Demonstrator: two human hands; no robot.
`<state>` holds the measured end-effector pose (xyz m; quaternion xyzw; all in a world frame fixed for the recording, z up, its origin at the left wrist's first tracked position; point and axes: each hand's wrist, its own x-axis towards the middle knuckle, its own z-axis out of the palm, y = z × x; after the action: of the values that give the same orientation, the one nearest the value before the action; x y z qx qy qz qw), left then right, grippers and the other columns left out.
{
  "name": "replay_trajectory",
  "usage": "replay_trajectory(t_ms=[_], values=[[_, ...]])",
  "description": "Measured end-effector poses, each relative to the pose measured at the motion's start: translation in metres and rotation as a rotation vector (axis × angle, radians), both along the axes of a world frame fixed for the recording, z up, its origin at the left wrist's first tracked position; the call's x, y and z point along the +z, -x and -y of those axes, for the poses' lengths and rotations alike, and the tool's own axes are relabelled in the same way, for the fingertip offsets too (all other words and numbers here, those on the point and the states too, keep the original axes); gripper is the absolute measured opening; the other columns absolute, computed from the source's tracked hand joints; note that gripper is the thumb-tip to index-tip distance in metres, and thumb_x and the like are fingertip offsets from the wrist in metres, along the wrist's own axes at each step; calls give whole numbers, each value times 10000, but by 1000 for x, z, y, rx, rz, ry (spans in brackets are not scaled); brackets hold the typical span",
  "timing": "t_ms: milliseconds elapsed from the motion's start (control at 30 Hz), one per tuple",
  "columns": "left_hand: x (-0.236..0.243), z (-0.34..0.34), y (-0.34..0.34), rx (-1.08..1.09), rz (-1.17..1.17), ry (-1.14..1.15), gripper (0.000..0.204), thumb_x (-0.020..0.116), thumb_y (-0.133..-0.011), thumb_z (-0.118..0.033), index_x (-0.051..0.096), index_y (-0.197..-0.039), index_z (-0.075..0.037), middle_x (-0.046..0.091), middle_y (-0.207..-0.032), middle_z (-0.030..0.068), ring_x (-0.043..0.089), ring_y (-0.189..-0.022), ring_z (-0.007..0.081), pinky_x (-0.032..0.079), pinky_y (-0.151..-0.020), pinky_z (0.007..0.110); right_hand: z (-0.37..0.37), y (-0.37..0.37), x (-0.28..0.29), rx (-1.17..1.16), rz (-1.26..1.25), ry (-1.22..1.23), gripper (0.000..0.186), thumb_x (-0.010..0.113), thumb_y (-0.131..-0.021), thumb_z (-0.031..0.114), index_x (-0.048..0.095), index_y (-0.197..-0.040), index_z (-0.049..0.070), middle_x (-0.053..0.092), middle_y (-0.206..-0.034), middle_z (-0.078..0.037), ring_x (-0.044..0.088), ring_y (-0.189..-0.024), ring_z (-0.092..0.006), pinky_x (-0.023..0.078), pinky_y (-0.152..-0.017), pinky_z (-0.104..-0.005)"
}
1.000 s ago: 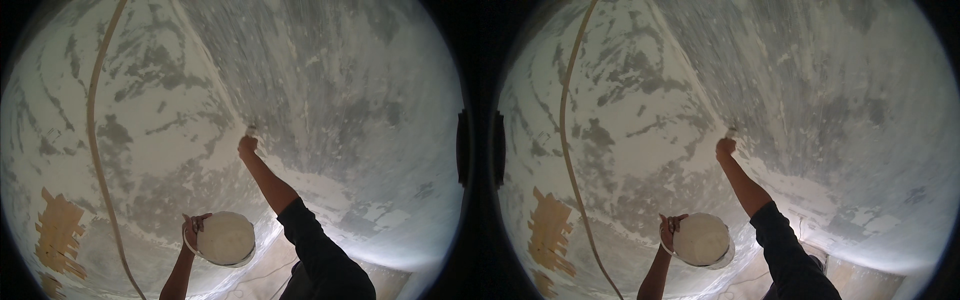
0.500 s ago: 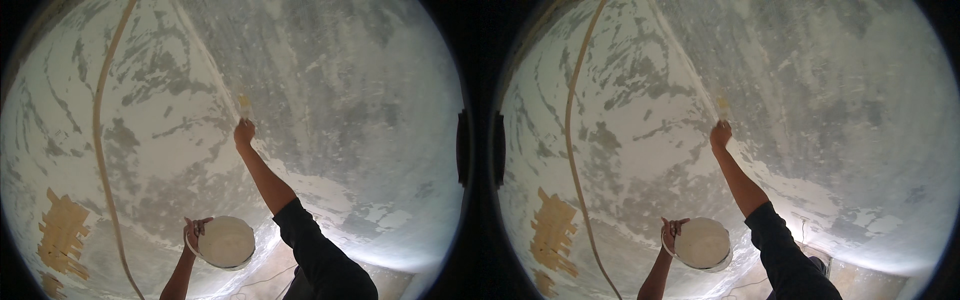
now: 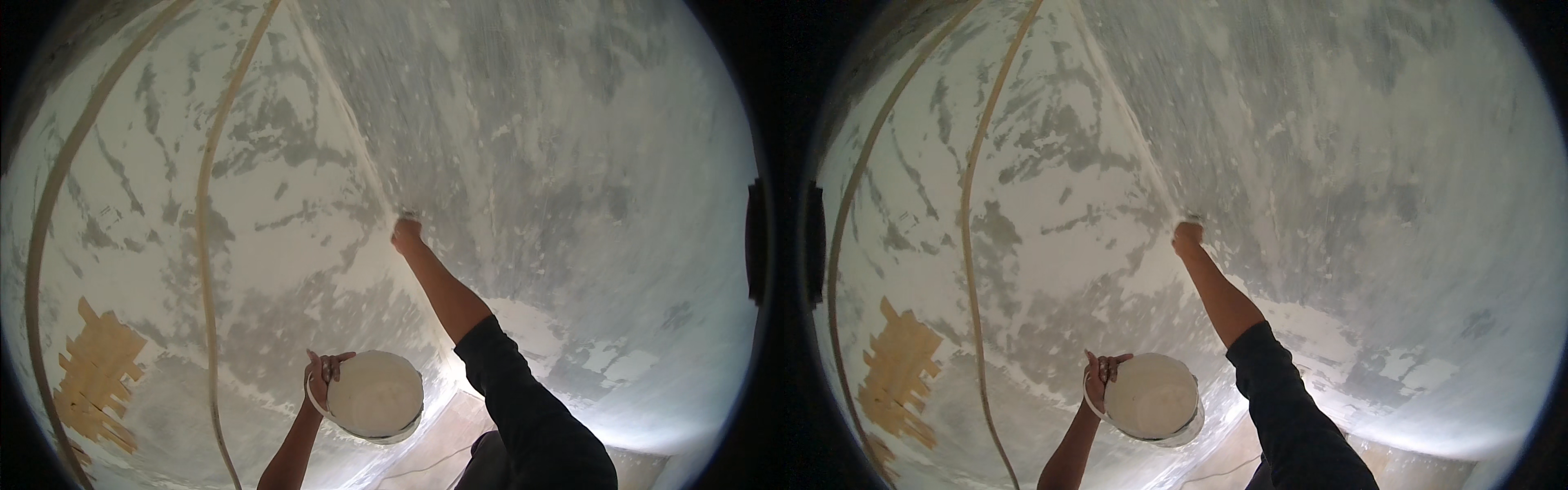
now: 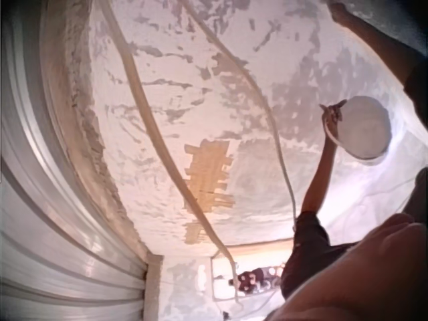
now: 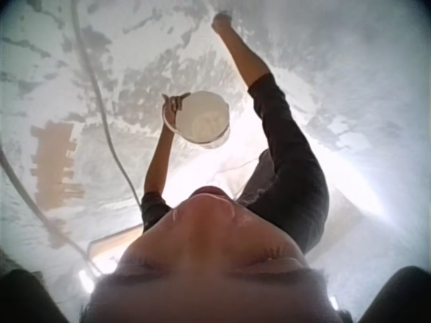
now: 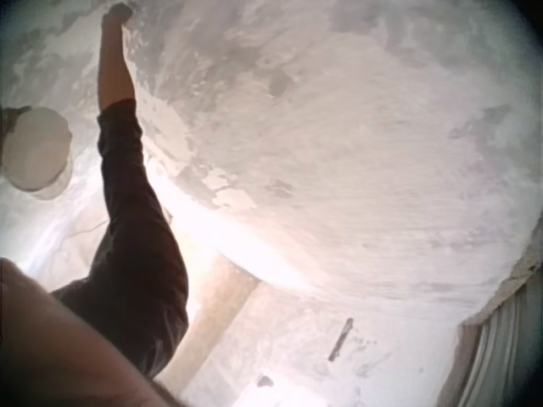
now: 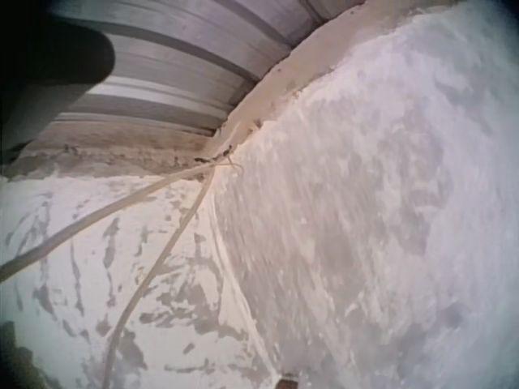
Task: The person paints the corner of a ceiling and the upper edges of the walls using a paintbrush and a bucket of white paint.
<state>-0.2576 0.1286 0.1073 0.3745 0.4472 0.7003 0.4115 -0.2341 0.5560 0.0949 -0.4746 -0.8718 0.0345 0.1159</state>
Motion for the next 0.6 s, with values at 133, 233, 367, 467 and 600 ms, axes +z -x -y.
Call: replay_trajectory(t_ms=[133, 233, 367, 467, 600], values=[[-1, -33, -17, -111, 90, -12, 591, 251, -947, -489, 340, -484, -135, 407, -489, 45, 591, -943, 297, 429, -906, 429, -24, -16, 120, -203, -1383, 115, 234, 501, -826, 193, 579, -941, 5, 623, -882, -188, 599, -839, -358, 441, -678, -426], [-1, 8, 1, 3, 62, 11, 589, 258, -948, -486, 342, -482, -135, 402, -485, 44, 592, -944, 298, 430, -911, 430, 84, 2, 181, -94, -1734, 98, 189, 485, -815, 79, 555, -934, -51, 599, -849, -258, 568, -840, -440, 419, -693, -497], [3, 4, 2, -4, 71, 1, 585, 270, -947, -484, 340, -483, -135, 386, -480, 43, 593, -933, 297, 426, -921, 429, 91, -38, 180, -78, -1698, -296, 164, 464, -809, 15, 540, -934, -59, 577, -828, -295, 551, -810, -466, 423, -671, -496], [-5, -7, 3, -13, 59, -23, 582, 277, -944, -491, 335, -487, -135, 376, -479, 43, 594, -926, 295, 422, -926, 428, 71, -58, 123, -171, -1620, -278, 182, 468, -825, 30, 552, -968, -45, 592, -851, -285, 556, -840, -468, 438, -689, -482], [-5, 10, 4, 52, 43, -29, 578, 286, -940, -500, 326, -493, -136, 374, -484, 39, 592, -931, 292, 423, -904, 424, 92, -39, 37, -306, -1489, 48, 220, 457, -859, 102, 551, -1010, -27, 595, -917, -261, 550, -902, -439, 422, -768, -490]])
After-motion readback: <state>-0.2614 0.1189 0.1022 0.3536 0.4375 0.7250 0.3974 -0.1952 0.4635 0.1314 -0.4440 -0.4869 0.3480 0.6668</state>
